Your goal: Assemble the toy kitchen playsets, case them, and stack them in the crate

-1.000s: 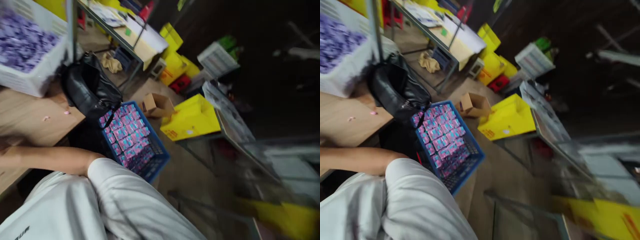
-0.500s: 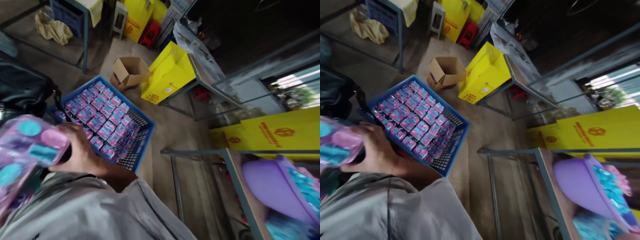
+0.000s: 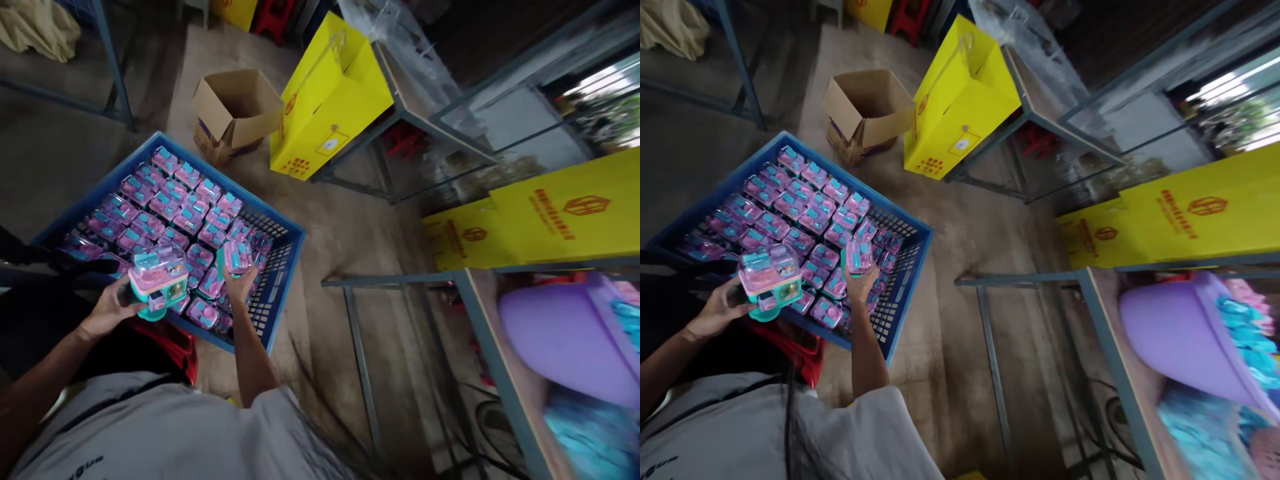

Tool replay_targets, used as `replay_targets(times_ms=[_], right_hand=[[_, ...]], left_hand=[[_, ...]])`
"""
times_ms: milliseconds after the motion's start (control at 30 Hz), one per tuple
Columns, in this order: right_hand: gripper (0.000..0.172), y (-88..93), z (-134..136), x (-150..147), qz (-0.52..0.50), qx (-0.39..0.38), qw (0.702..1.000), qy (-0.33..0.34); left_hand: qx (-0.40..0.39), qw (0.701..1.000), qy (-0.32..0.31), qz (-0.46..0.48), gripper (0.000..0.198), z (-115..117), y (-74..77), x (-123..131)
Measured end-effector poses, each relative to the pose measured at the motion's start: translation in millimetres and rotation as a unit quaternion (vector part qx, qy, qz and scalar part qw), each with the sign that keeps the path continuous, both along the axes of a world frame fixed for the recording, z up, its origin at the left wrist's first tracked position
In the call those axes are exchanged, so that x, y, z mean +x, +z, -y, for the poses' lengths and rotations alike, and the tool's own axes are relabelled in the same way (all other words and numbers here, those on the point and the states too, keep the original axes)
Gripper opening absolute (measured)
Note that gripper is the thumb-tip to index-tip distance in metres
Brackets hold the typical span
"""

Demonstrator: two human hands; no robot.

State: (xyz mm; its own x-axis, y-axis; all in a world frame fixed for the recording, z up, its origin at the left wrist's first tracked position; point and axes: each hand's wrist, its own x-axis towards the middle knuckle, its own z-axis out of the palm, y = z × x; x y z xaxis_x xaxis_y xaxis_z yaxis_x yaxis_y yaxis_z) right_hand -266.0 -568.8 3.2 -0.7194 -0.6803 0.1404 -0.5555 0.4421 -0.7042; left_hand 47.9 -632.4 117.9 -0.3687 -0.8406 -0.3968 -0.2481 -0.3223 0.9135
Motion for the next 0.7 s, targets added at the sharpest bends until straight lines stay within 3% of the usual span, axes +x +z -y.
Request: replay_targets(times_ms=[100,233,533,700], right_hand=[[0.079,-15.4,-9.2,-0.7,-0.005,0.032,0.999,0.006],[0.09,-20.5,-8.9,7.1,-0.033,0.076,0.996,0.027],[0.086,-13.0,-0.1,4.3,-0.006,0.085,0.996,-0.013],[0.075,-8.7,0.4,-33.6,-0.019,0.086,0.993,-0.082]], left_hand=[[0.012,0.999,0.015,-0.048,0.084,1.6,-8.3,-0.5],[0.016,0.998,0.008,-0.055,0.076,-1.5,-9.4,7.9],[-0.007,1.0,0.012,-0.019,0.079,-9.1,16.7,19.1],[0.002,0.998,0.056,-0.006,0.077,-9.1,23.0,22.2]])
